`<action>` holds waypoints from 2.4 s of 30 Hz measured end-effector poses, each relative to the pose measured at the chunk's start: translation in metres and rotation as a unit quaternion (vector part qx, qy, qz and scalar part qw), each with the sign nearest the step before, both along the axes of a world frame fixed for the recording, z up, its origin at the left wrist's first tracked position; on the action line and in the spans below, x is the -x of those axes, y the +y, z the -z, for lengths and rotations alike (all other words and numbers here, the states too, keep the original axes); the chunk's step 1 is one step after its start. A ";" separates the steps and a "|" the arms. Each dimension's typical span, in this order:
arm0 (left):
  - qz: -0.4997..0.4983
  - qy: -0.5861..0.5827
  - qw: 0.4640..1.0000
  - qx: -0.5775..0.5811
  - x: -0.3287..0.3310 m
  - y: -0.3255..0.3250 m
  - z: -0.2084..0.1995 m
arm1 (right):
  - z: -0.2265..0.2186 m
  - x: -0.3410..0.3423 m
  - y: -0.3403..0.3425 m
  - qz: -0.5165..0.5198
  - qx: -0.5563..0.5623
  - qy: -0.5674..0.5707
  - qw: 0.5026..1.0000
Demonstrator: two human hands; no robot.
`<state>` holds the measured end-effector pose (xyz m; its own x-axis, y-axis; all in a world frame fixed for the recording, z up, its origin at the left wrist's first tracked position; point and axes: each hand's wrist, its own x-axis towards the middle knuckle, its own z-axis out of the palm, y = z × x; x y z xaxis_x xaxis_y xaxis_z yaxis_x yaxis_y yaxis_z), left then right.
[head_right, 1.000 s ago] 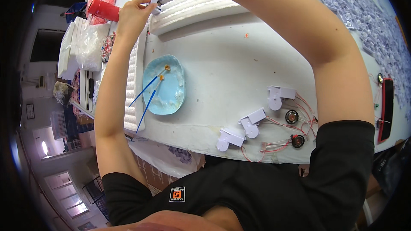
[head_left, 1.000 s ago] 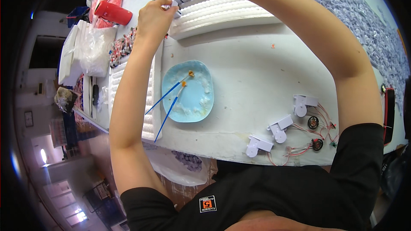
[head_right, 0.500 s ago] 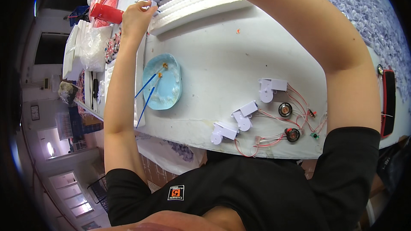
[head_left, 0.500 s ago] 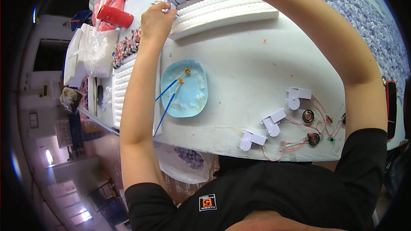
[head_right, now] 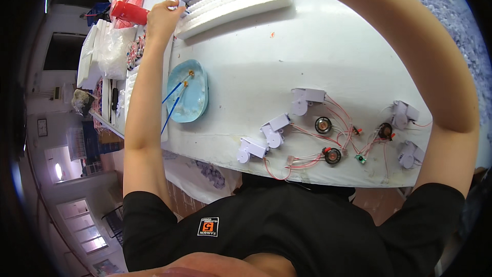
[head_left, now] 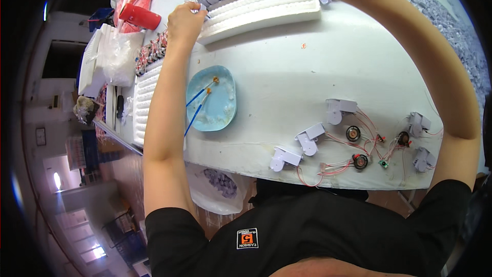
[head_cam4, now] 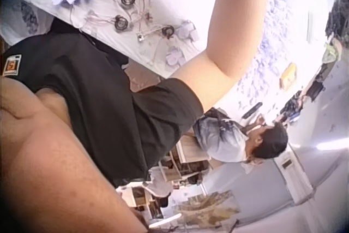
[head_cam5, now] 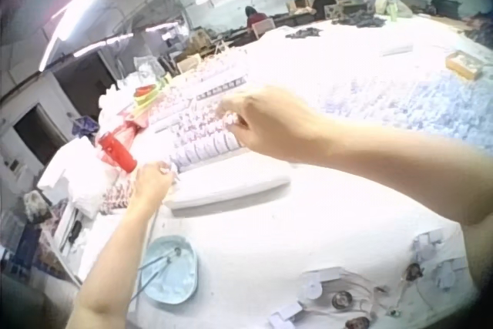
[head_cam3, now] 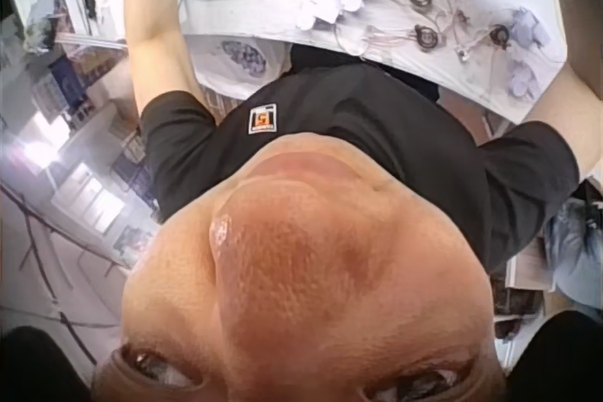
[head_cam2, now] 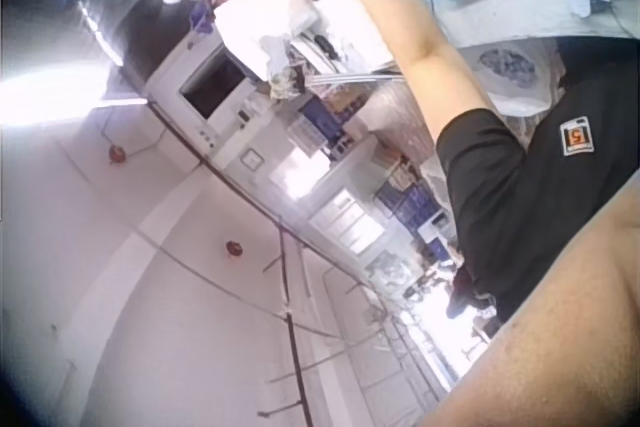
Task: The person assembles small electronic components and places them into a plastic tray with an insert, working by hand.
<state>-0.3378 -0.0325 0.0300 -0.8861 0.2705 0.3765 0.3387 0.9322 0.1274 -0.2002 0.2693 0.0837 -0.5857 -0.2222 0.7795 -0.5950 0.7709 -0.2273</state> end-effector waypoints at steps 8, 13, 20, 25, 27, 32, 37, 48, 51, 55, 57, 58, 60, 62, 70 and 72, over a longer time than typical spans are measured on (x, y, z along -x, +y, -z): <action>-0.001 -0.030 0.999 -0.024 -0.001 0.002 0.004 | 0.001 -0.131 0.022 0.004 -0.101 -0.131 0.986; 0.046 -0.009 0.999 -0.008 0.017 -0.014 0.002 | -0.002 -0.256 0.002 -0.091 -0.199 -0.228 0.949; 0.031 -0.060 0.998 0.017 0.024 -0.013 -0.006 | 0.043 -0.338 0.003 -0.101 -0.145 -0.268 0.947; 0.027 -0.043 0.999 0.007 0.020 -0.006 -0.002 | 0.069 -0.348 -0.007 -0.005 -0.010 -0.206 0.978; 0.007 -0.044 0.999 0.017 0.018 -0.004 -0.003 | 0.074 -0.350 -0.015 0.006 -0.001 -0.183 0.983; -0.006 -0.038 0.999 0.020 0.016 -0.010 -0.006 | 0.086 -0.344 -0.024 0.031 0.072 -0.123 0.989; 0.023 -0.080 0.995 0.052 0.025 -0.019 -0.007 | 0.102 -0.341 -0.028 0.096 0.174 -0.067 0.978; 0.152 -0.105 0.944 -0.275 -0.232 -0.018 -0.046 | 0.119 -0.347 -0.014 0.102 0.145 -0.087 0.980; 0.145 -0.130 0.922 -0.335 -0.288 -0.021 -0.012 | 0.120 -0.336 -0.026 0.088 0.148 -0.072 0.982; 0.088 -0.127 0.912 -0.380 -0.320 -0.021 0.026 | 0.114 -0.331 -0.035 0.073 0.130 -0.057 0.987; 0.079 -0.106 0.900 -0.416 -0.320 -0.021 0.028 | 0.108 -0.326 -0.035 0.068 0.132 -0.063 0.987; 0.083 -0.106 0.898 -0.418 -0.325 -0.021 0.031 | 0.110 -0.328 -0.037 0.071 0.136 -0.070 0.986; 0.086 -0.108 0.896 -0.422 -0.333 -0.018 0.037 | 0.114 -0.332 -0.040 0.073 0.139 -0.080 0.984; 0.165 -0.122 0.905 -0.372 -0.341 -0.010 0.042 | 0.116 -0.333 -0.042 0.079 0.121 -0.103 0.984; 0.213 -0.097 0.945 -0.227 -0.363 -0.005 0.032 | 0.111 -0.327 -0.056 0.071 0.089 -0.103 0.988; 0.211 -0.086 0.956 -0.183 -0.364 -0.005 0.034 | 0.104 -0.323 -0.064 0.068 0.069 -0.113 0.989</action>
